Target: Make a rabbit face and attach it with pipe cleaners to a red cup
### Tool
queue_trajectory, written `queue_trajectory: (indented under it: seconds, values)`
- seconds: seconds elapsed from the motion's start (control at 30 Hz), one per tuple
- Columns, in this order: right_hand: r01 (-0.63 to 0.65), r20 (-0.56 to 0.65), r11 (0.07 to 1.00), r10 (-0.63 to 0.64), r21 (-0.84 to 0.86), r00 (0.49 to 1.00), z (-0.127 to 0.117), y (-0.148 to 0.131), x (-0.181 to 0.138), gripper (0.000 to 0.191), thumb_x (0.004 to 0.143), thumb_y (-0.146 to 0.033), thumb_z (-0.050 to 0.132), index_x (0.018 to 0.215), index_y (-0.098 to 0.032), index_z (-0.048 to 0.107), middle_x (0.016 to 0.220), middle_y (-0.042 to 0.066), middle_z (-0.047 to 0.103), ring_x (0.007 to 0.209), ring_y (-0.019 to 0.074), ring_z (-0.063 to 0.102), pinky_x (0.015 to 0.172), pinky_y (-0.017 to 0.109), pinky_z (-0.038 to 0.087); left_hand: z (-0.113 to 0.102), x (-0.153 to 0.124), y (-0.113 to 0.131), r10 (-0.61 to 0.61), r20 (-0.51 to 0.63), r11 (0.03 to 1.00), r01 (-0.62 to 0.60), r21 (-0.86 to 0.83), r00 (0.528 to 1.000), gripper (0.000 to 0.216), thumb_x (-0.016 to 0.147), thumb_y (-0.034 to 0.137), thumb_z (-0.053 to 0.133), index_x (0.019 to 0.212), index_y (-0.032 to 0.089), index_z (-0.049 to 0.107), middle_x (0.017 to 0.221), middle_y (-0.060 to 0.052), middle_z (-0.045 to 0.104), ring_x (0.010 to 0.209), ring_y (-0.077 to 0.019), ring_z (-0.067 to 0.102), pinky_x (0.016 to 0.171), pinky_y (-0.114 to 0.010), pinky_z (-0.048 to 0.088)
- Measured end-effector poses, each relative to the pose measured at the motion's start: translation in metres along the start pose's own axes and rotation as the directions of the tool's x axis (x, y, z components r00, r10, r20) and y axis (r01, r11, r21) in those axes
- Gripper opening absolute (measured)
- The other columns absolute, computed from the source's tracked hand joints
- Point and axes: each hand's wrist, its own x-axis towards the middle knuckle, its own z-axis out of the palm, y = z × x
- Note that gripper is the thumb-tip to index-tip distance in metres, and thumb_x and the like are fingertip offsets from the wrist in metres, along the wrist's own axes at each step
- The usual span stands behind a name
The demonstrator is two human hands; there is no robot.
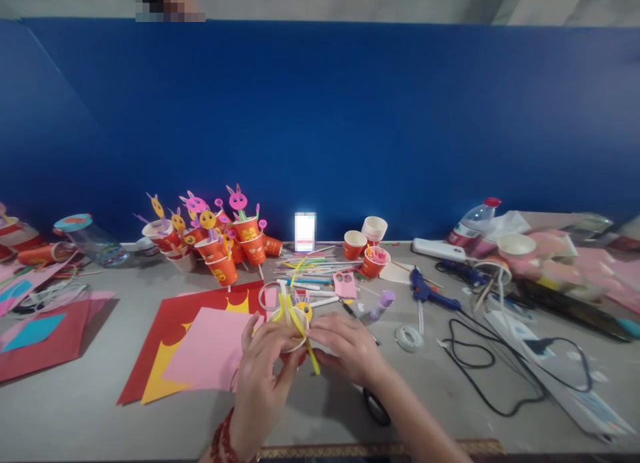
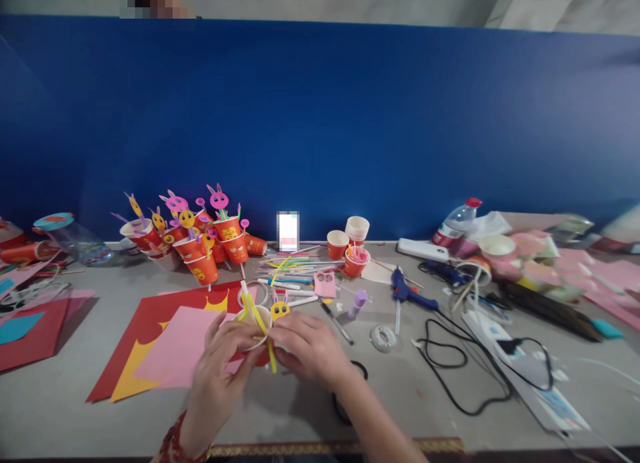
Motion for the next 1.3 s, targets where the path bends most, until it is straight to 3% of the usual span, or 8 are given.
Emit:
queue_trajectory:
  seconds: [0.3, 0.8, 1.03, 1.13, 1.23, 1.3]
  values:
    - [-0.015, -0.029, 0.997, 0.018, 0.082, 0.999, 0.0, 0.0, 0.001, 0.036, 0.088, -0.012, 0.055, 0.123, -0.021, 0.057, 0.104, 0.012, 0.073, 0.097, 0.0214, 0.069, 0.085, 0.035, 0.057, 0.001, 0.002, -0.001, 0.022, -0.038, 1.0, -0.023, -0.006, 0.999, 0.011, 0.093, 0.016, 0.057, 0.09, 0.025, 0.063, 0.095, -0.001, 0.074, 0.093, -0.02, 0.066, 0.111, -0.051, 0.033]
    - [-0.069, -0.07, 0.967, 0.088, 0.245, 0.994, 0.002, 0.004, 0.002, 0.024, 0.091, -0.014, 0.06, 0.112, -0.022, 0.064, 0.096, 0.009, 0.074, 0.093, 0.0204, 0.069, 0.083, 0.036, 0.057, 0.004, 0.002, 0.002, 0.073, -0.033, 0.997, -0.074, -0.007, 0.997, 0.019, 0.09, 0.006, 0.057, 0.093, 0.025, 0.06, 0.094, -0.001, 0.074, 0.093, -0.0199, 0.064, 0.111, -0.053, 0.033]
    - [-0.221, 0.043, 0.95, 0.217, 0.219, 0.975, -0.006, -0.005, 0.006, 0.016, 0.095, -0.021, 0.057, 0.11, -0.023, 0.062, 0.094, 0.007, 0.073, 0.087, 0.0189, 0.069, 0.076, 0.029, 0.055, 0.0, 0.005, 0.009, 0.082, -0.028, 0.994, -0.08, 0.068, 0.996, 0.021, 0.09, 0.005, 0.054, 0.093, 0.025, 0.06, 0.097, -0.001, 0.075, 0.096, -0.0206, 0.065, 0.112, -0.055, 0.033]
    - [-0.29, 0.087, 0.941, 0.279, 0.173, 0.956, -0.012, -0.009, 0.008, 0.022, 0.098, -0.03, 0.055, 0.118, -0.021, 0.06, 0.101, 0.009, 0.074, 0.084, 0.0188, 0.07, 0.075, 0.028, 0.055, -0.004, 0.008, 0.011, 0.125, -0.002, 0.987, -0.124, 0.103, 0.992, 0.021, 0.089, 0.004, 0.053, 0.089, 0.024, 0.06, 0.098, -0.002, 0.076, 0.096, -0.0204, 0.066, 0.112, -0.054, 0.033]
    - [-0.305, 0.174, 0.938, 0.276, 0.168, 0.945, -0.018, -0.01, 0.011, 0.027, 0.1, -0.032, 0.052, 0.123, -0.019, 0.059, 0.1, 0.011, 0.074, 0.079, 0.0177, 0.07, 0.072, 0.027, 0.054, -0.006, 0.01, 0.01, 0.159, 0.026, 0.981, -0.161, 0.107, 0.987, 0.021, 0.09, 0.004, 0.053, 0.089, 0.023, 0.061, 0.098, -0.002, 0.076, 0.093, -0.0191, 0.066, 0.113, -0.054, 0.032]
    - [-0.288, 0.213, 0.944, 0.252, 0.159, 0.944, -0.021, -0.01, 0.014, 0.022, 0.101, -0.03, 0.051, 0.116, -0.019, 0.063, 0.091, 0.009, 0.073, 0.076, 0.0178, 0.068, 0.07, 0.026, 0.052, -0.007, 0.012, 0.009, 0.178, 0.051, 0.978, -0.182, 0.097, 0.983, 0.021, 0.09, 0.004, 0.053, 0.089, 0.023, 0.061, 0.097, -0.002, 0.076, 0.092, -0.0186, 0.066, 0.114, -0.053, 0.031]
